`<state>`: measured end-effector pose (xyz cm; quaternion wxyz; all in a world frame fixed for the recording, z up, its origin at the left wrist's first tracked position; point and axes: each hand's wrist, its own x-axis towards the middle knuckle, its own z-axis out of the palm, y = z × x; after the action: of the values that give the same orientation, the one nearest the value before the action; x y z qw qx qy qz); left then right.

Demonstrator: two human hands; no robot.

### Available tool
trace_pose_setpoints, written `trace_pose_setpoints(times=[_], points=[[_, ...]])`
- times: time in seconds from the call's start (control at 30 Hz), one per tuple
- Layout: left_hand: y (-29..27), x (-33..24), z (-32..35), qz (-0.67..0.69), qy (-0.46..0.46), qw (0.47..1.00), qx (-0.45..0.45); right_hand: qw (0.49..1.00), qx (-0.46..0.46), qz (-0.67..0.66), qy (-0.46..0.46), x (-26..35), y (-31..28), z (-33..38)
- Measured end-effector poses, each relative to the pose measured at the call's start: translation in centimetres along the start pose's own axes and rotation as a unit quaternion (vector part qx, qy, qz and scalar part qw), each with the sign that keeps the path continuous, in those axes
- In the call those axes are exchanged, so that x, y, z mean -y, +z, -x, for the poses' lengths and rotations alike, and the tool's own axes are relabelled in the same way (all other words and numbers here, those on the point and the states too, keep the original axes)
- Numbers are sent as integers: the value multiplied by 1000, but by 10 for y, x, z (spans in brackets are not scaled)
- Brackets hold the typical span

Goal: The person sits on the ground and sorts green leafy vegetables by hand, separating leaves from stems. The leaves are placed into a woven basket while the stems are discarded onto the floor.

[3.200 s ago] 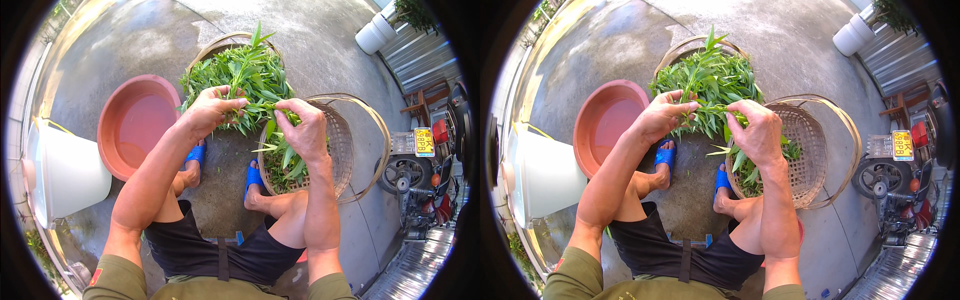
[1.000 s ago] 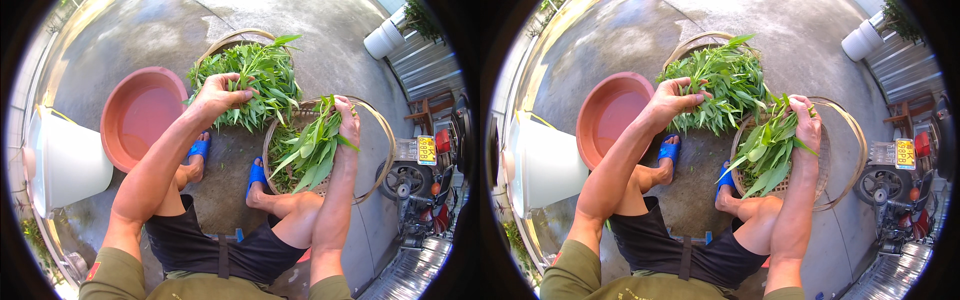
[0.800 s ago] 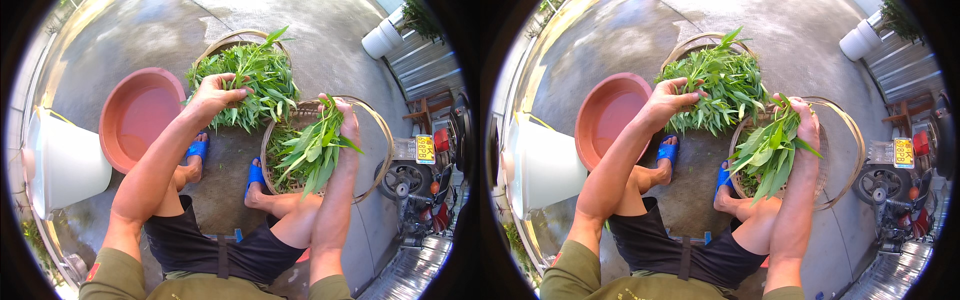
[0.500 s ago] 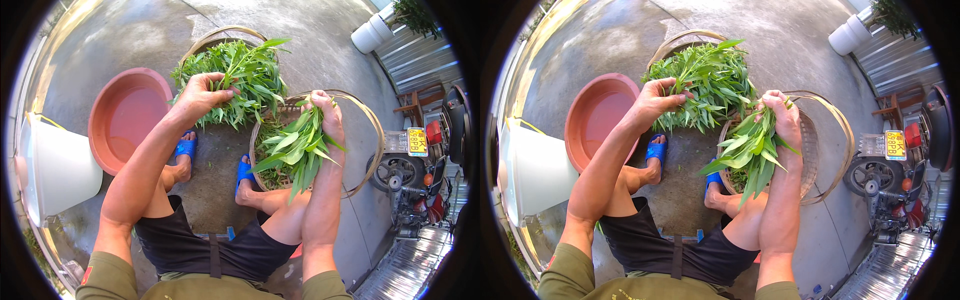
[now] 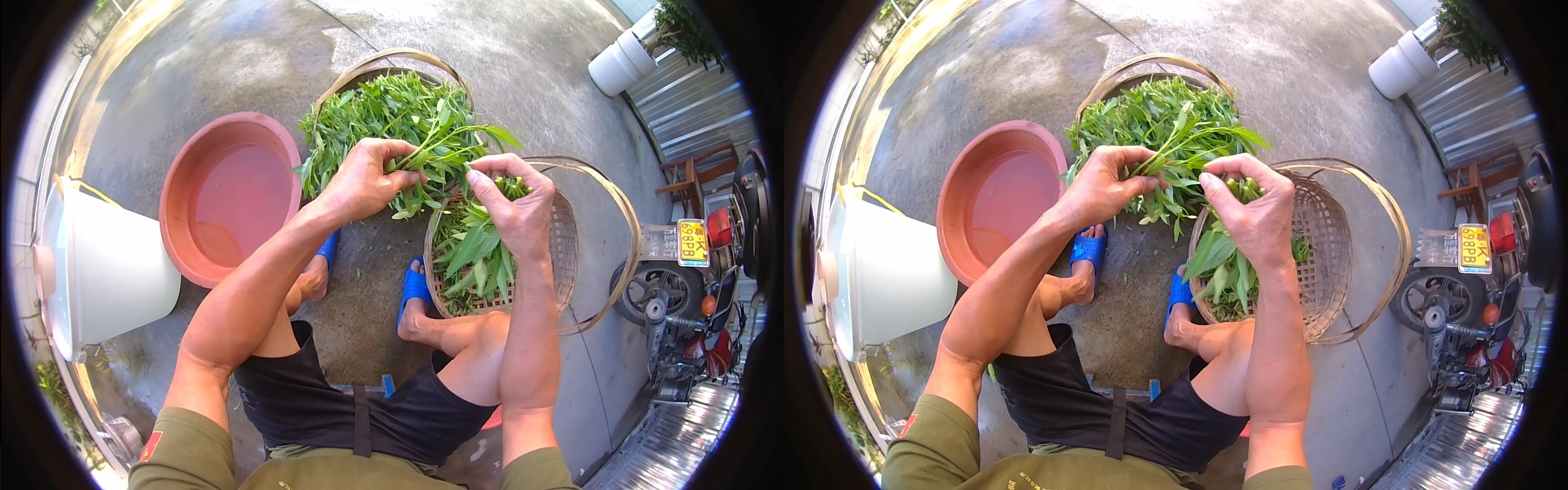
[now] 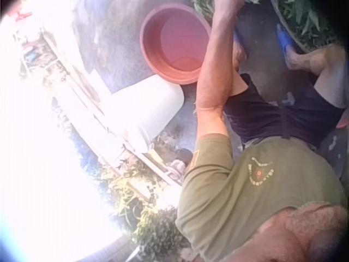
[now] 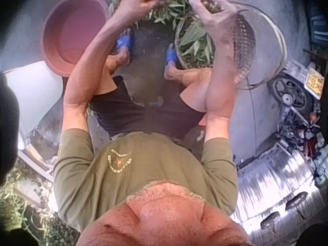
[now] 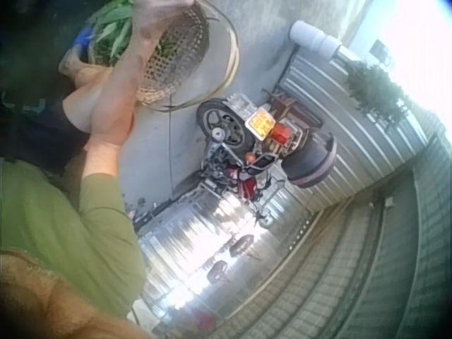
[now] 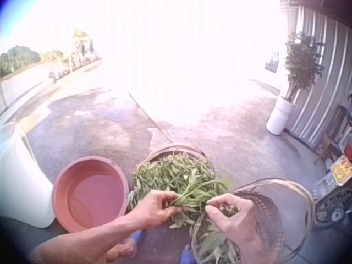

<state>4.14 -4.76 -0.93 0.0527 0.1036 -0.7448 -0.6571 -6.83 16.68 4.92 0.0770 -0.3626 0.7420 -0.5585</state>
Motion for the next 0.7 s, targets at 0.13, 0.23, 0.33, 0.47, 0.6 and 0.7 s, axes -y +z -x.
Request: trace_pose_setpoints(times=[0.13,0.23,0.33,0.47,0.6,0.7], points=[[7,-8,4,-41,18,999,11,980,-14,159,-116,-9,14,-1],[9,-10,7,-70,32,997,25,970,4,209,-126,-11,17,0],[12,-13,9,-96,37,994,35,963,9,236,-126,-10,20,2],[11,-10,7,-89,33,994,54,963,8,238,-129,-9,21,2],[10,-10,7,-60,-7,998,35,953,43,285,-98,-12,9,2],[6,-10,3,-73,-12,997,20,963,13,246,-107,-16,4,1]])
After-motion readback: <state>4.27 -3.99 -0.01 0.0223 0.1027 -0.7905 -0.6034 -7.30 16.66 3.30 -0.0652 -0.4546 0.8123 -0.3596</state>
